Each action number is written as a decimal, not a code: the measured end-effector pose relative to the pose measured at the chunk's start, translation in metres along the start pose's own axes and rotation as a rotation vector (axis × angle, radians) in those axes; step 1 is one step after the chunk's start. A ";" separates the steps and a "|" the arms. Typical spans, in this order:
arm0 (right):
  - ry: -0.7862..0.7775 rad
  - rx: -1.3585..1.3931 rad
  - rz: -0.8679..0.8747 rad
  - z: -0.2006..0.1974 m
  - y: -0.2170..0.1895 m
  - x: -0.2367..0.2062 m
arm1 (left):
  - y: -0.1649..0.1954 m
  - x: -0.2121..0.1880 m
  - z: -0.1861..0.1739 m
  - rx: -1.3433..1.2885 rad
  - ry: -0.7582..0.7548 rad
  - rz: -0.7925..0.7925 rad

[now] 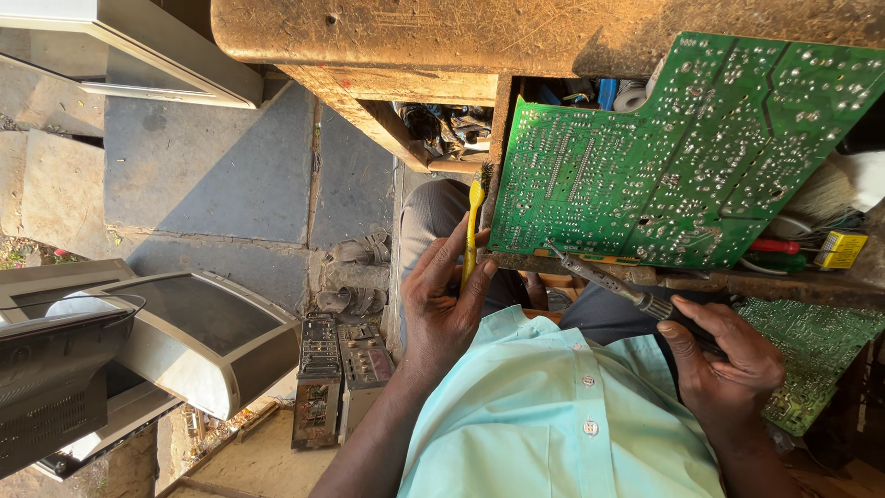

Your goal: The person sits on the floor holding a large green circuit board and works on it with a red screwdriver, then uses a soldering iron on the board's underside while brushing the joints with a small brush. At the end they set the board aside and work on a smaller brown board on the bench with the screwdriver.

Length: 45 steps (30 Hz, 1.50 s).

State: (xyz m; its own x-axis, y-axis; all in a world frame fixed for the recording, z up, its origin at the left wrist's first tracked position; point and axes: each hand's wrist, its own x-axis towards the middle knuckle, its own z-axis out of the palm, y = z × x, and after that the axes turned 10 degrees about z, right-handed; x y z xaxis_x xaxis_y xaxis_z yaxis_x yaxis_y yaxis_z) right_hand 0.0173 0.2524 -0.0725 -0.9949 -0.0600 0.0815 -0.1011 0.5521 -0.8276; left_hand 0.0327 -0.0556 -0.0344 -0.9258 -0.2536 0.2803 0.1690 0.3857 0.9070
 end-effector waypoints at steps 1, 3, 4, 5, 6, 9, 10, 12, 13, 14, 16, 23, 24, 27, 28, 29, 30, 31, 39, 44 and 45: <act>-0.005 0.009 0.006 0.000 -0.001 0.001 | 0.000 0.000 0.000 -0.001 0.003 0.005; -0.016 0.027 0.022 0.001 -0.003 0.001 | 0.000 -0.001 0.000 -0.002 0.006 0.011; -0.018 0.029 0.021 0.001 -0.004 0.002 | 0.000 -0.002 0.000 -0.007 0.003 0.015; -0.018 0.032 0.019 0.001 -0.005 0.002 | 0.000 -0.002 0.000 -0.011 -0.001 0.020; -0.020 0.034 0.017 0.001 -0.006 0.002 | 0.000 -0.002 0.000 -0.016 -0.004 0.025; 0.004 -0.007 0.004 0.001 -0.009 0.002 | -0.001 -0.003 0.002 0.004 0.006 0.029; 0.004 -0.012 0.026 0.001 -0.009 0.003 | -0.002 -0.003 0.002 0.014 0.005 0.045; 0.002 -0.024 0.073 0.000 -0.009 0.003 | -0.003 -0.004 0.002 0.031 0.002 0.076; 0.000 -0.017 0.057 0.000 -0.009 0.003 | -0.004 -0.005 0.002 0.067 0.003 0.105; -0.004 -0.010 0.041 0.000 -0.009 0.003 | -0.004 -0.006 0.002 0.104 0.004 0.134; -0.006 -0.002 0.016 0.000 -0.008 0.004 | -0.005 -0.010 0.001 0.197 -0.021 0.179; -0.003 0.030 0.001 0.001 -0.005 0.004 | -0.006 -0.021 -0.004 0.428 -0.289 0.341; 0.001 0.019 0.001 0.002 -0.005 0.004 | -0.007 -0.021 -0.005 0.437 -0.318 0.392; 0.000 0.040 0.015 0.002 -0.004 0.004 | -0.005 -0.022 -0.007 0.464 -0.362 0.385; 0.000 0.037 0.012 0.002 -0.003 0.004 | -0.004 -0.021 -0.007 0.477 -0.384 0.380; -0.001 0.032 0.009 0.001 -0.002 0.003 | -0.001 -0.020 -0.007 0.489 -0.406 0.374; -0.002 0.028 0.007 0.001 -0.001 0.002 | 0.002 -0.019 -0.008 0.501 -0.428 0.367; 0.013 0.028 -0.005 0.001 0.000 0.000 | 0.006 -0.017 -0.009 0.511 -0.440 0.357; 0.215 0.376 0.073 -0.019 0.015 -0.029 | 0.046 -0.007 -0.036 0.232 -0.554 0.193; 0.173 0.252 0.082 -0.029 0.018 -0.030 | 0.048 0.002 -0.031 0.357 -0.661 0.156; 0.165 0.237 0.077 -0.029 0.018 -0.031 | 0.048 0.002 -0.030 0.323 -0.690 0.157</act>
State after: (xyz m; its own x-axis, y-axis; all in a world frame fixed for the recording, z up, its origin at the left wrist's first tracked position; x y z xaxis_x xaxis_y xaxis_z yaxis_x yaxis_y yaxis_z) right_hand 0.0461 0.2882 -0.0734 -0.9889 0.1211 0.0862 -0.0404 0.3392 -0.9398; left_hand 0.0492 -0.0638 0.0194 -0.9179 0.3946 0.0430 0.3071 0.6373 0.7068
